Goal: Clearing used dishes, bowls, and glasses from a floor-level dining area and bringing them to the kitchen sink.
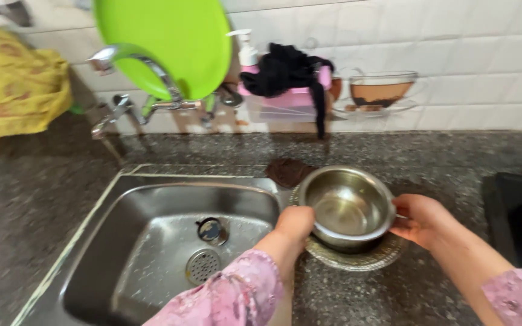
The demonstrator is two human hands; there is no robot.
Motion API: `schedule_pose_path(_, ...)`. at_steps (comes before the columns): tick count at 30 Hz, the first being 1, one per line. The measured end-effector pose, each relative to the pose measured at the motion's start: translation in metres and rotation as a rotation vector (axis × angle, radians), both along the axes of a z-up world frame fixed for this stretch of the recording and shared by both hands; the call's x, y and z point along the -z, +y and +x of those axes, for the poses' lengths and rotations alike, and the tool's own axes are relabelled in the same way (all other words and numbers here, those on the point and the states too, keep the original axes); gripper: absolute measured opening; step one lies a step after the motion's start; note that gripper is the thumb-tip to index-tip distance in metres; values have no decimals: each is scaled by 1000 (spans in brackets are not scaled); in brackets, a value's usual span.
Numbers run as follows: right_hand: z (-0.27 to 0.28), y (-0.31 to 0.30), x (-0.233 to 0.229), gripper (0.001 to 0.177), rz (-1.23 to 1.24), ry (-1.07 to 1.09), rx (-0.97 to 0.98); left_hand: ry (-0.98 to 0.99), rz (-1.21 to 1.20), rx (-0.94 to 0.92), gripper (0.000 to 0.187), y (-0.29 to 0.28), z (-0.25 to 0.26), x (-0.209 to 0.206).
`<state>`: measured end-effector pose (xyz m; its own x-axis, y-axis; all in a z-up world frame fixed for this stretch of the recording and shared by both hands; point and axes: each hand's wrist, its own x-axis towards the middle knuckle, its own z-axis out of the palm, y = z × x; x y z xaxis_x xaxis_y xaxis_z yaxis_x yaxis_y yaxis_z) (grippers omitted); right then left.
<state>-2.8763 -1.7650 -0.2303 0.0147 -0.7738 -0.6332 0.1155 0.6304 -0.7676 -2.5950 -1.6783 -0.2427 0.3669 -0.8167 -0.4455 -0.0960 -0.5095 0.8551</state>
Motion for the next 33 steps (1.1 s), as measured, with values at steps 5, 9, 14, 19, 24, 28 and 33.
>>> schedule_pose_path(5,56,6,-44,27,-214,138,27,-37,-119,-149,35,19,18,-45)
schedule_pose_path(9,141,64,-127,44,-441,220,63,78,-285,-349,33,58,49,-100)
schedule_pose_path(14,234,54,-100,49,-586,-34,-149,-35,-320,-533,30,113,113,-139)
schedule_pose_path(19,335,132,-153,40,-557,-267,-374,141,-524,-737,21,156,193,-141)
schedule_pose_path(24,429,238,-201,24,-525,-482,-576,351,-658,-832,11,258,243,-195)
schedule_pose_path(28,497,330,-221,23,-522,-528,-691,363,-801,-858,11,351,291,-206)
schedule_pose_path(33,580,471,-227,22,-427,-564,-837,369,-794,-981,19,506,358,-204)
